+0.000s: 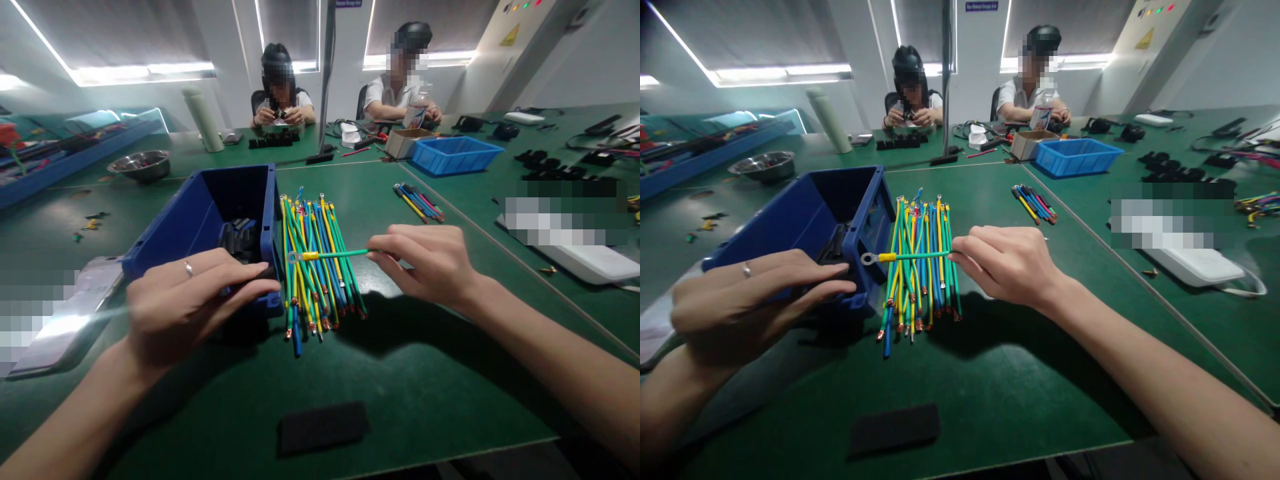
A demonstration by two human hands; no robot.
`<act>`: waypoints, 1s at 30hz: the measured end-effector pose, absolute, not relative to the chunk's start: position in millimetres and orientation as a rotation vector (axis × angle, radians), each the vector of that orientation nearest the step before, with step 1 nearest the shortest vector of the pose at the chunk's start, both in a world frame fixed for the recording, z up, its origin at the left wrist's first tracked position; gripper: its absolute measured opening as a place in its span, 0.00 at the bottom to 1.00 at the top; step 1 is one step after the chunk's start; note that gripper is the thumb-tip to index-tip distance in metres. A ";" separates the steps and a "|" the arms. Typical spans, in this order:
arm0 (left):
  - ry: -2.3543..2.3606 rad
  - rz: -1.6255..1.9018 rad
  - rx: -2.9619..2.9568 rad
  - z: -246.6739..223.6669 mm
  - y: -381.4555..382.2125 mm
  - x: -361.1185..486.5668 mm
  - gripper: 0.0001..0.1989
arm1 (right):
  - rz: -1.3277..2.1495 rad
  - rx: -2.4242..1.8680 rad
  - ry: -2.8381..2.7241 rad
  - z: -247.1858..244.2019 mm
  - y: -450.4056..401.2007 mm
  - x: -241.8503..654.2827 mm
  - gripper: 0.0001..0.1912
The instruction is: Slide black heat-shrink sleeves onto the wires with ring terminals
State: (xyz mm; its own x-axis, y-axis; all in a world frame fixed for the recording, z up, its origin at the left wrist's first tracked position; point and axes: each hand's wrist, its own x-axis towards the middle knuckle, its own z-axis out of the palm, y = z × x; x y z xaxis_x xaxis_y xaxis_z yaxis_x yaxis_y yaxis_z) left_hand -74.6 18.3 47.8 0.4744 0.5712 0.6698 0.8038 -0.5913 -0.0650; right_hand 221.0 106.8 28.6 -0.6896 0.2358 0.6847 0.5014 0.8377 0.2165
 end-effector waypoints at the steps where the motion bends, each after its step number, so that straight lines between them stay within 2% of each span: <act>1: -1.161 -0.858 -2.353 47.5 18.2 -74.2 0.05 | -0.530 -0.532 -2.347 28.4 106.8 220.7 0.08; 12: -1.188 -0.928 -2.389 41.6 18.8 -74.7 0.04 | -0.568 -0.426 -2.390 26.9 101.7 217.4 0.09; 23: -1.077 -0.799 -2.502 45.4 18.7 -66.8 0.05 | -0.582 -0.385 -2.396 25.7 100.2 213.0 0.12; 30: -1.102 -0.782 -2.567 38.9 23.3 -72.1 0.11 | -0.570 -0.385 -2.405 23.7 101.7 213.3 0.12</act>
State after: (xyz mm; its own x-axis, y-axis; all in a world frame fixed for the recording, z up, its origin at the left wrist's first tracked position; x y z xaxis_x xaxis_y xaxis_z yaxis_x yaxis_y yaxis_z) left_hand -72.1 23.3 38.9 0.5722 0.5986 0.5606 0.7270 -0.6866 -0.0089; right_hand 213.3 101.7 23.7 -0.7595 0.1308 0.6372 0.4029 0.8636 0.3030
